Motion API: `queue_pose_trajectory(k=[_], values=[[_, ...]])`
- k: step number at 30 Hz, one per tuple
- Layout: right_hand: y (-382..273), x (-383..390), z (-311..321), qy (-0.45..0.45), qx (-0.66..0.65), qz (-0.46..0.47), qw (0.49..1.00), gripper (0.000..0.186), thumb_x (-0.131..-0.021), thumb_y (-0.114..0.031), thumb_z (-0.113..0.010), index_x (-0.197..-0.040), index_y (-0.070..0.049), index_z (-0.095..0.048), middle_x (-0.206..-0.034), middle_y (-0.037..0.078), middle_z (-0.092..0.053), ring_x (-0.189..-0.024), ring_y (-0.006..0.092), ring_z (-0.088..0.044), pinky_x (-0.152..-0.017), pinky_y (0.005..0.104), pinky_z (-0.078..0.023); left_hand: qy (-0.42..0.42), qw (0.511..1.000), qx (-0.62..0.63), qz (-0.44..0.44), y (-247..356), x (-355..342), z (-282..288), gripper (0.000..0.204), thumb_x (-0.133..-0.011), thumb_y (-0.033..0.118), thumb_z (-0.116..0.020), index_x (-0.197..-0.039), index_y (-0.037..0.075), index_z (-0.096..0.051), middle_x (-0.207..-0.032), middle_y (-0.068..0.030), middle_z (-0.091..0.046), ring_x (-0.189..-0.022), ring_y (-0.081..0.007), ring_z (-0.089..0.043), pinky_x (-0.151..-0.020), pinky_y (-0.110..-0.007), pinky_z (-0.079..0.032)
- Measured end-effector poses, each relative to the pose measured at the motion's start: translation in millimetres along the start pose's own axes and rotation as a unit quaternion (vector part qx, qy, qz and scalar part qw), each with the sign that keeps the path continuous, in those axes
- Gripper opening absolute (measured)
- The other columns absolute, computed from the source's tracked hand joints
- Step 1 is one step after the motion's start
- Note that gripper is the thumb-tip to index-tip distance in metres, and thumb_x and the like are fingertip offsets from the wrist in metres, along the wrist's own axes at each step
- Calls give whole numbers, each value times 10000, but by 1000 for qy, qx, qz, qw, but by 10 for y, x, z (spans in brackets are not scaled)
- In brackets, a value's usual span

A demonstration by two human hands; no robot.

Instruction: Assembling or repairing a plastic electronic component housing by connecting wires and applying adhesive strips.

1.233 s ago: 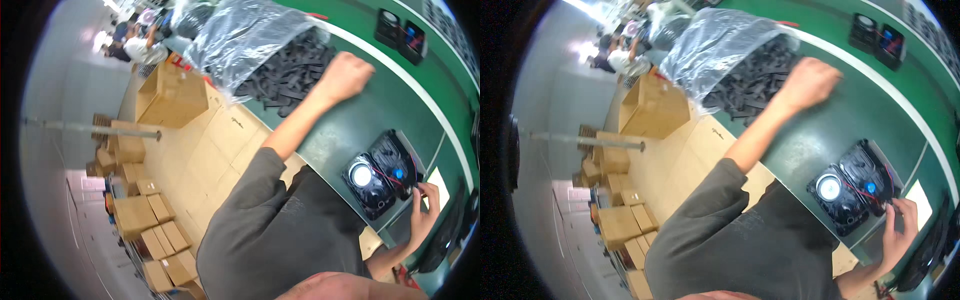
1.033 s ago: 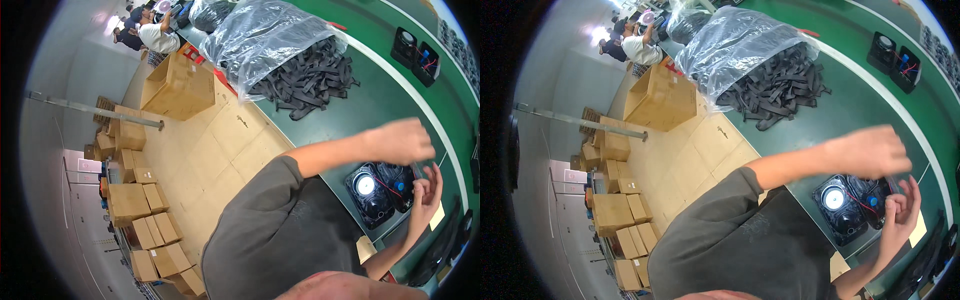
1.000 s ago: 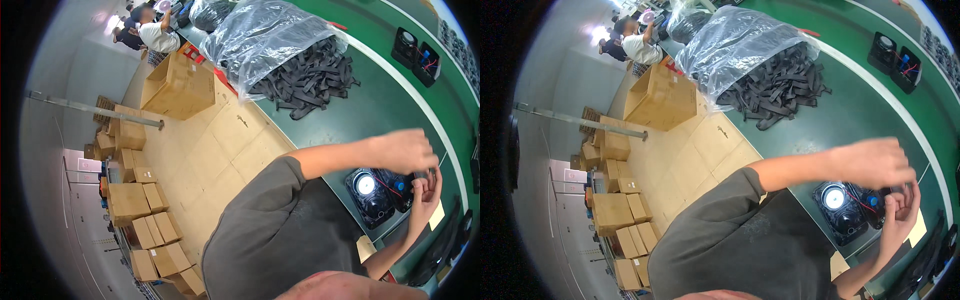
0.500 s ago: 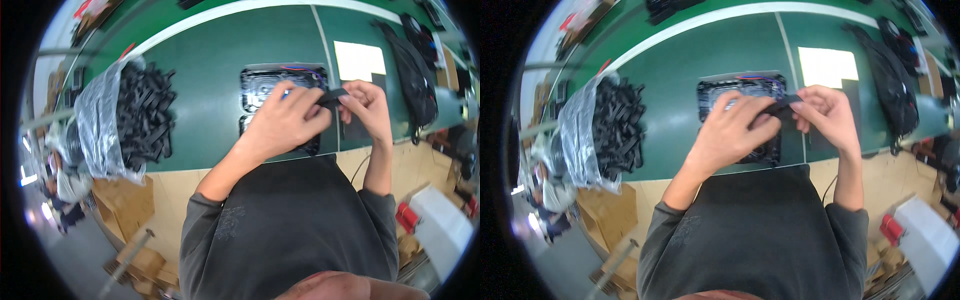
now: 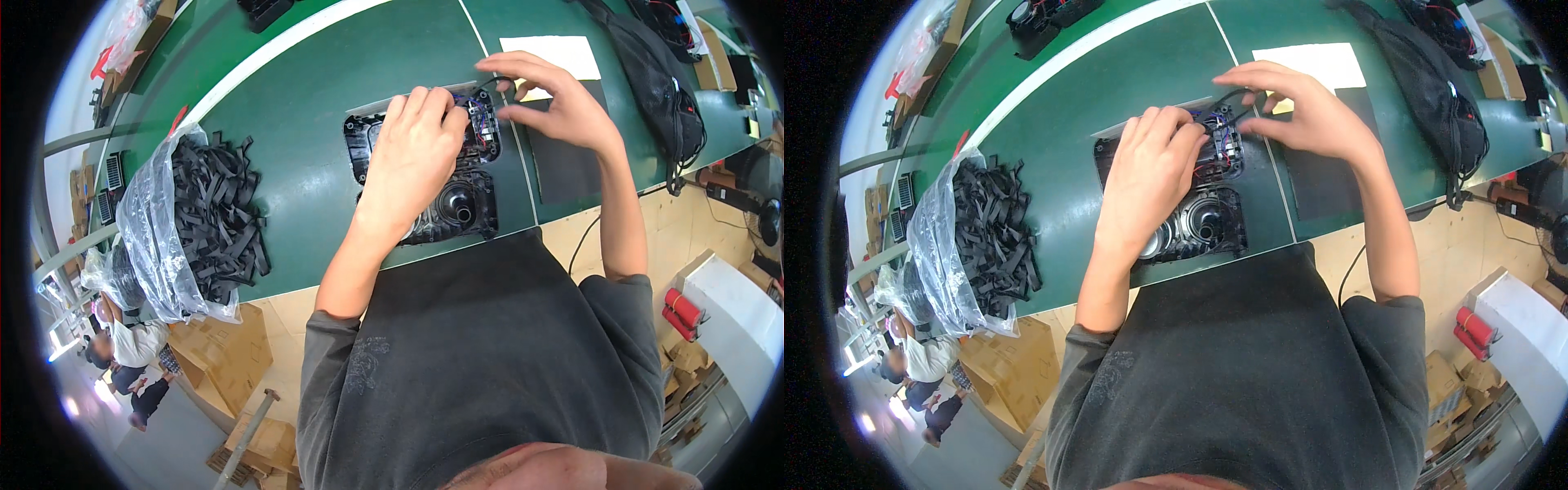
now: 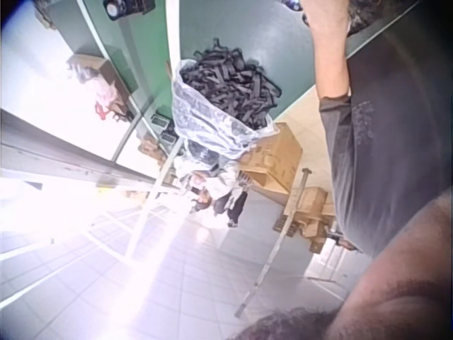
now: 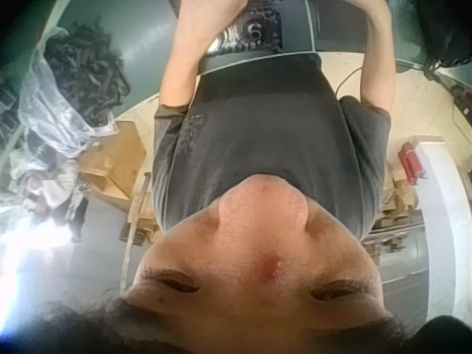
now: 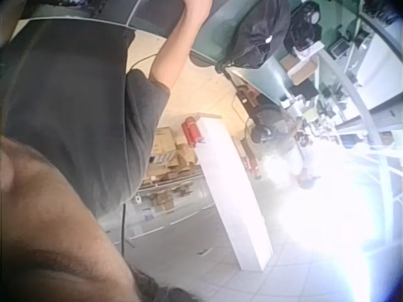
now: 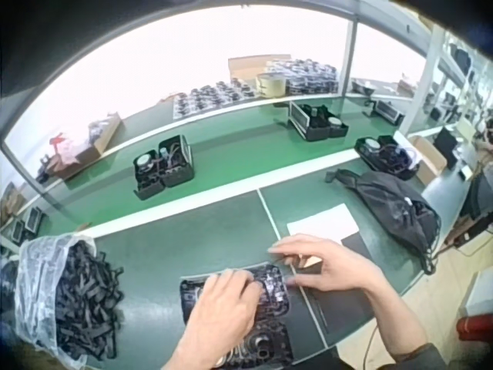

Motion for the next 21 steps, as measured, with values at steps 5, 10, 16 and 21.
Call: queue_pose_trajectory(k=[5, 10, 16, 21], values=[[35, -153, -65, -90, 64, 41, 993, 256, -926, -50, -772, -1181, -32, -759, -1059, 103, -755, -901, 223, -668, -827, 329, -537, 13, 999, -30, 5, 18, -3, -6, 86, -802, 44, -690, -882, 36, -659, -941, -95, -584, -946, -253, -598, -832, -385, -482], [107, -211, -87, -107, 63, 39, 991, 157, -937, -41, -758, -1084, 13, -743, -1013, 101, -742, -888, 223, -662, -842, 335, -529, 8, 999, -39, 5, 17, -21, -11, 83, -801, 38, -683, -878, 35, -654, -938, -100, -581, -945, -255, -601, -826, -387, -490], [203, -187, -116, -97, 49, 31, 994, 142, -958, -54, -738, -1073, 29, -728, -974, 103, -723, -904, 232, -662, -874, 339, -526, 18, 1000, -21, 7, 11, -18, -11, 116, -804, 37, -677, -918, 20, -667, -970, -108, -599, -953, -262, -606, -839, -388, -496], [324, -156, -133, -99, 29, 14, 995, 132, -957, -49, -745, -1059, 36, -736, -972, 97, -732, -905, 232, -673, -883, 343, -535, 23, 1000, -3, 5, 20, -13, -44, 270, -811, 48, -679, -1074, -3, -715, -1007, -101, -607, -984, -274, -618, -882, -399, -516]])
Point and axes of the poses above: each hand's wrist, its own x-axis away from the middle knuckle, its own z-axis out of the back of the hand, y = z × x, the point moved 8 cm from there along -x, towards the middle knuckle
